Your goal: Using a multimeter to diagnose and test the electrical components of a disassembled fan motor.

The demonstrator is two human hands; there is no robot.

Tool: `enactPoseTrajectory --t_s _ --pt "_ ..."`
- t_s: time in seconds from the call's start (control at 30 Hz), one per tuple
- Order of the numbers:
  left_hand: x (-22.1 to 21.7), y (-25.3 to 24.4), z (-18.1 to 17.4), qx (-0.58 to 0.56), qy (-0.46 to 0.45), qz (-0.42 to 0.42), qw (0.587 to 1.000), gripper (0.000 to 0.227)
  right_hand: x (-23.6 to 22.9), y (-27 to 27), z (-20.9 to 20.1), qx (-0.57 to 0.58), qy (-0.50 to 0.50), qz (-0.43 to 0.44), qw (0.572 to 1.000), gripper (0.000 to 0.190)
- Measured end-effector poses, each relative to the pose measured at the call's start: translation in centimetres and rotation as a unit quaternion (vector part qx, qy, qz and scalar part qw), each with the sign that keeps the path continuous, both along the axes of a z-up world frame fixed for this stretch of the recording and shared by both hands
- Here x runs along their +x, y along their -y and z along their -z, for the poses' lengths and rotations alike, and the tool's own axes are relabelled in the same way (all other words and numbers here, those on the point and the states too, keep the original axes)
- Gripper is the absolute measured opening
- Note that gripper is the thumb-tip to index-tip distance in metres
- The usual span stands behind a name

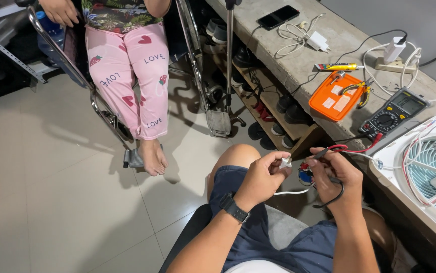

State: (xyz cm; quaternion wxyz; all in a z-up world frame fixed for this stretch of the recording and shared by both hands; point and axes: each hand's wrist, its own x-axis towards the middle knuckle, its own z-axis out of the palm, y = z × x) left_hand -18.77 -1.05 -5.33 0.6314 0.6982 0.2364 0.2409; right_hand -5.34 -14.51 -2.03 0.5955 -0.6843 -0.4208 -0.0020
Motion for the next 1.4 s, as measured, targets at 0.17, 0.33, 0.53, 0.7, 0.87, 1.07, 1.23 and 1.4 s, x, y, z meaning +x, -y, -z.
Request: enactPoseTrajectory --t_s 0.17,0.33,0.53,0.7,0.87,1.07,1.23,1.4 --pt "0.3 0.2 0.5 0.006 -0.013 -0.004 1.000 0.037 -0.4 -0.1 -0.6 0.004 0.006 0.002 1.000 0.011" --pt "0.5 0.4 0.7 0.007 -0.019 -0.007 1.000 0.036 0.0 0.0 -0.1 0.006 0.017 0.004 1.000 0.012" --pt "0.3 0.4 -0.4 -0.006 -0.025 -0.013 1.000 0.034 -0.7 -0.2 -0.7 0.017 0.021 0.000 1.000 0.008" --pt "-0.5 0.4 -1.9 -0.053 -0.011 -0.004 0.999 0.034 0.0 0.0 0.1 -0.001 0.017 -0.001 1.000 0.013" --pt "-0.1 0.0 -0.6 -0.070 -0.002 -0.004 0.998 0.032 0.0 0.1 0.4 -0.006 0.016 0.003 1.000 0.015" --pt "-0.5 0.8 -2.3 -0.051 -0.016 -0.005 0.999 0.027 -0.4 0.1 -0.3 0.002 0.018 0.000 1.000 0.016" --pt "0.0 1.0 -2.5 -0.034 -0.036 -0.003 0.999 0.020 -0.4 0.4 -0.5 0.003 0.023 0.005 1.000 0.014" --pt "0.5 1.3 -2.2 -0.022 -0.011 0.002 1.000 0.009 0.0 1.4 -0.3 -0.001 0.035 0.022 0.999 0.014"
